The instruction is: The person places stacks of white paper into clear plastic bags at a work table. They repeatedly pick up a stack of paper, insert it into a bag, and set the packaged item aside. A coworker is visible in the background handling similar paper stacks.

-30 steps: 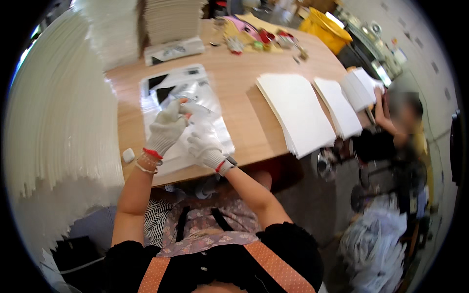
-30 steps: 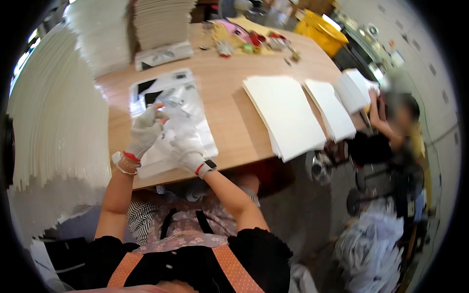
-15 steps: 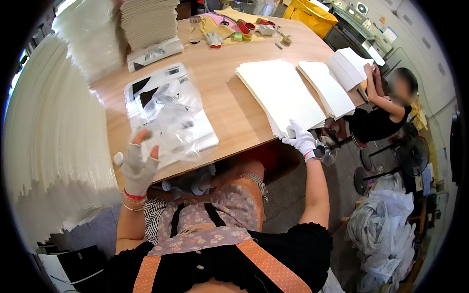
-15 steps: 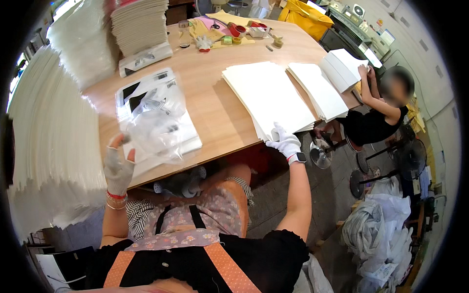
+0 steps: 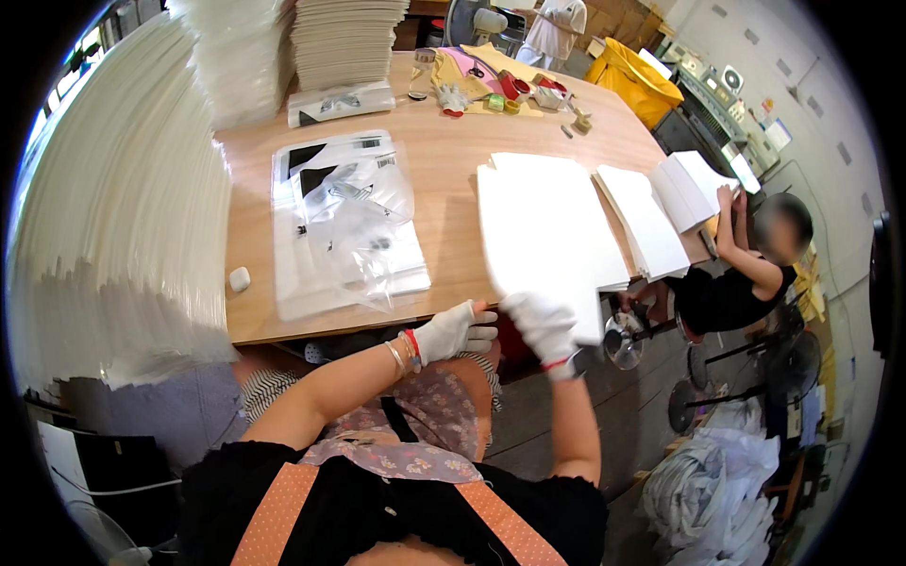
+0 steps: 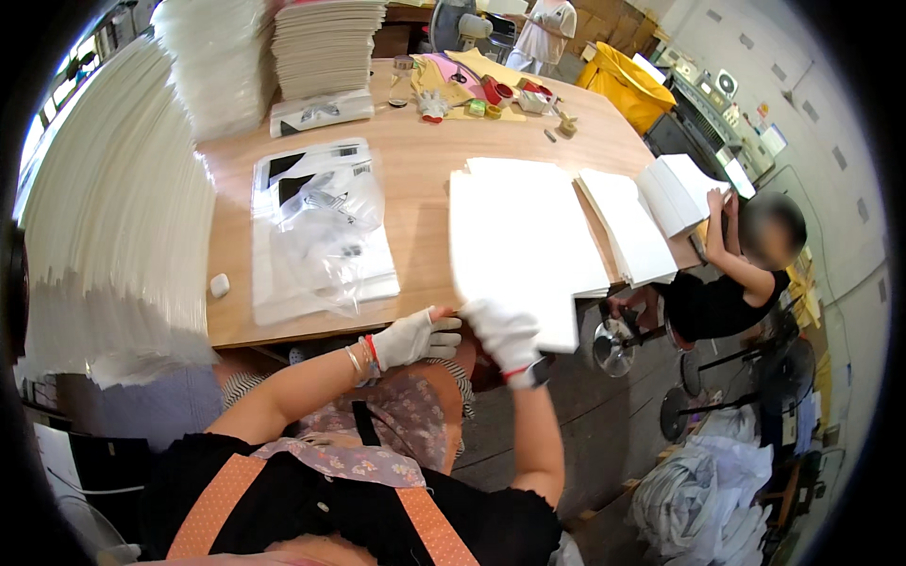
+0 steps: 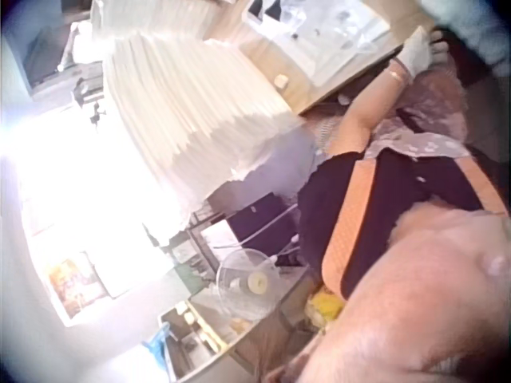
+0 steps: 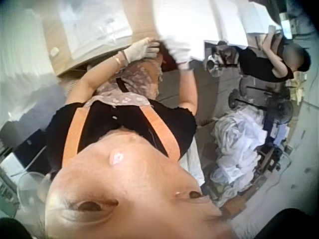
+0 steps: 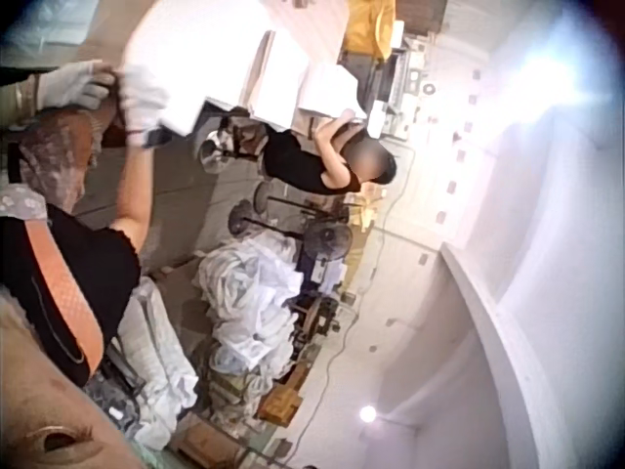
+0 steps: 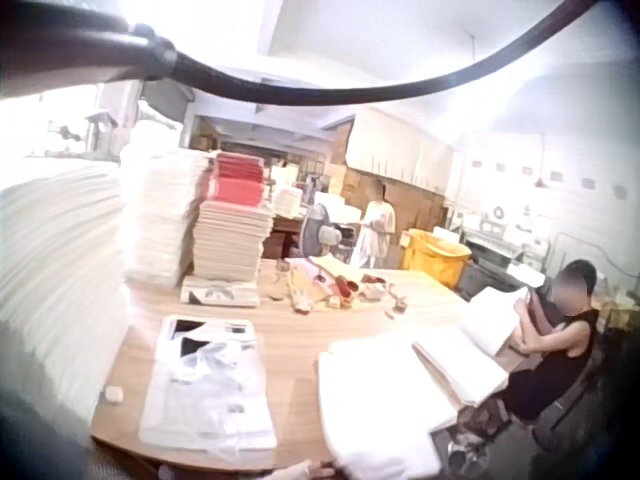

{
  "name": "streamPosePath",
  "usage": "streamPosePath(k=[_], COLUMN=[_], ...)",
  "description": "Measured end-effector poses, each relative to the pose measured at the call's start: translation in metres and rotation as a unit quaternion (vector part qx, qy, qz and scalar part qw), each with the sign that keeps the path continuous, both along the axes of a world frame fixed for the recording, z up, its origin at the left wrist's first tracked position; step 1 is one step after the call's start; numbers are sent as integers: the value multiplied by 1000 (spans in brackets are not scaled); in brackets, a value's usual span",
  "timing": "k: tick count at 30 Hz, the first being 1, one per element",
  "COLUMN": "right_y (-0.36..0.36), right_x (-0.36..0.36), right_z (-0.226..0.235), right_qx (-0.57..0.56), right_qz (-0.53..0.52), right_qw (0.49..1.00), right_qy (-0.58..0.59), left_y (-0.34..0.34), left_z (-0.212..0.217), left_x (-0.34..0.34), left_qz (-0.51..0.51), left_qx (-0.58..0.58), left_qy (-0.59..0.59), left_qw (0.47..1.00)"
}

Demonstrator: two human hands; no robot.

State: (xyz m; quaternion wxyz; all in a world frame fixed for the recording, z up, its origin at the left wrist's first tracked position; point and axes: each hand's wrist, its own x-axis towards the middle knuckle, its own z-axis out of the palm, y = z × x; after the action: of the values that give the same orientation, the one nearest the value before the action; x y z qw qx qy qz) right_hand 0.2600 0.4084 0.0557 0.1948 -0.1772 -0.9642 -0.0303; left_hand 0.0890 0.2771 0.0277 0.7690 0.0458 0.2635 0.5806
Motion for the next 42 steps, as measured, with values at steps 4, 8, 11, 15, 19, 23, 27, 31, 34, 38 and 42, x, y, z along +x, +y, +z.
streamPosePath(k=[4, 8, 11, 15, 19, 23, 27, 31, 34, 38, 42], right_y=[-51, 14, -60, -136, -140, -128, -124, -128, -127, -128, -126], right_x=[6, 80, 34, -46, -63, -61, -54, -56, -58, -58, -55], right_z=[16, -109, -81, -79, -105, -101, -97, -93, -86, -93, -95], right_qx=[-399, -844, -813, -663, -725, -728, -750, -727, -713, -720, -713], right_qz=[112, 19, -154, -99, -157, -103, -137, -148, -150, -120, -127], right_qw=[909, 459, 402, 656, 532, 539, 519, 559, 580, 556, 580], right_qy=[36, 278, 393, 347, 408, 411, 387, 369, 364, 397, 372], left_y=[-8, -46, -61, -91, -103, -119, -116, -100, -86, -78, -78], left_z=[-31, 25, 60, -35, 6, 75, 121, 116, 107, 115, 97], left_x=[-20, -60, -58, 5, -6, -67, -124, -177, -175, -156, -152], left_qz=[-13, -103, -118, -67, -124, 113, 397, 200, 155, 166, 207], left_qx=[14, 66, 32, 109, 133, 255, 69, -87, 53, 112, 104], left_qy=[186, 449, 674, 893, 845, 852, 894, 912, 680, 554, 475], left_qw=[982, 885, 728, 431, 504, 443, 197, 346, 714, 808, 849])
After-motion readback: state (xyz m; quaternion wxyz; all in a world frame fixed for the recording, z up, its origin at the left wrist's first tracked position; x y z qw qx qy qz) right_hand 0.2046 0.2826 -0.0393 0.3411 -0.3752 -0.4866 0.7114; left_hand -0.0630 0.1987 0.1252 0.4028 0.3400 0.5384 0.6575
